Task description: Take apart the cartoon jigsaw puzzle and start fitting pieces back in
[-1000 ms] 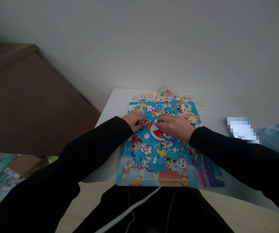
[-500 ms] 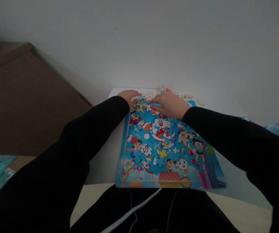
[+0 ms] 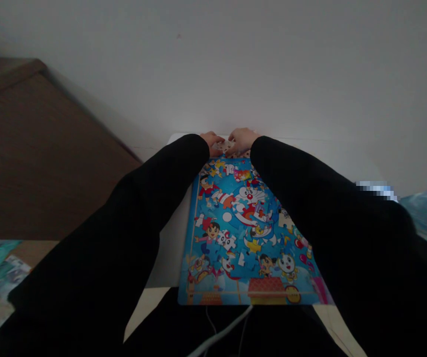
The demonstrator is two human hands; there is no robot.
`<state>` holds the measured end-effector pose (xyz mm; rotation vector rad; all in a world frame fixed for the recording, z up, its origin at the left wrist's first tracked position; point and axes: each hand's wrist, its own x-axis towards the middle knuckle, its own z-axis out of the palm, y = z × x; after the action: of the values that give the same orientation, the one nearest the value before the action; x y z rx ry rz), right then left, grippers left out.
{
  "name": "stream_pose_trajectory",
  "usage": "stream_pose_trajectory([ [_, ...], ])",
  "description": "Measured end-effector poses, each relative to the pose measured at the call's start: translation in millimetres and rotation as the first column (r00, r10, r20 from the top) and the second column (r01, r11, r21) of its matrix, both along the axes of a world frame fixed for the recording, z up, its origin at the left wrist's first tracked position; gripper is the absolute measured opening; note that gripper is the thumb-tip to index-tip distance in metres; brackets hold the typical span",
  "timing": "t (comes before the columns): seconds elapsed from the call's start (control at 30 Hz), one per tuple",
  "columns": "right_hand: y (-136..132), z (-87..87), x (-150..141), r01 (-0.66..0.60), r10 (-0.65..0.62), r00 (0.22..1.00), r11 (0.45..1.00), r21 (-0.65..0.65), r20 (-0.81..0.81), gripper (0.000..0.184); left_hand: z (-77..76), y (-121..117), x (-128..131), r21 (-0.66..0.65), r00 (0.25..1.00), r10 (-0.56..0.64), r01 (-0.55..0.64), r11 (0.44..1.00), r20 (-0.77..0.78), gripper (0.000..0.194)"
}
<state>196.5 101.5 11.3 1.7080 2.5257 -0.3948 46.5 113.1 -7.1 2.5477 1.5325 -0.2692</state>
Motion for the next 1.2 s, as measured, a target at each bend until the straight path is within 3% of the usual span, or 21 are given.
stream_pose_trajectory([
  [0.17,6,0.3,5,0.065,-0.079,0.992,0.989,-0.134,-0.102,0.064,-2.3,6,-2,-0.075,0.993,0.064,-0.057,0.996,0.099,0.053],
  [0.33,6,-3.0,9,0.074,-0.093,0.983,0.990,-0.123,-0.158,0.064,-8.7,12,-16,-0.143,0.943,0.153,-0.115,0.983,0.296,0.054],
  [0.5,7,-10.3,15,0.099,-0.129,0.945,0.988,-0.115,-0.300,0.045,-20.1,15,-32,-0.181,0.819,0.284,-0.222,0.958,0.498,0.035],
  [0.63,8,-11.3,28,0.087,-0.133,0.872,0.989,-0.118,-0.472,0.029,-17.8,6,-34,-0.285,0.661,0.409,-0.293,0.913,0.629,0.031],
  [0.8,-30,6.3,43,-0.033,0.013,0.804,0.999,-0.022,-0.594,0.028,-14.3,-7,-37,-0.368,0.546,0.508,-0.353,0.860,0.666,0.027],
  [0.9,-73,13.5,46,-0.125,0.166,0.827,0.986,0.112,-0.537,0.029,-16.4,-8,-43,-0.328,0.561,0.506,-0.393,0.859,0.655,0.018],
  [1.07,-131,-0.8,53,-0.361,0.439,0.822,0.894,0.265,-0.362,0.025,-1.5,-29,-42,-0.041,0.623,0.352,-0.456,0.889,0.699,0.017],
  [1.13,-143,-9.1,60,-0.486,0.550,0.803,0.827,0.282,-0.228,0.026,8.1,-54,-33,0.122,0.718,0.200,-0.370,0.921,0.667,0.017],
  [1.2,-153,-14.9,69,-0.584,0.634,0.765,0.757,0.294,-0.114,0.030,12.7,-83,-22,0.201,0.869,0.005,-0.120,0.972,0.495,0.013],
])
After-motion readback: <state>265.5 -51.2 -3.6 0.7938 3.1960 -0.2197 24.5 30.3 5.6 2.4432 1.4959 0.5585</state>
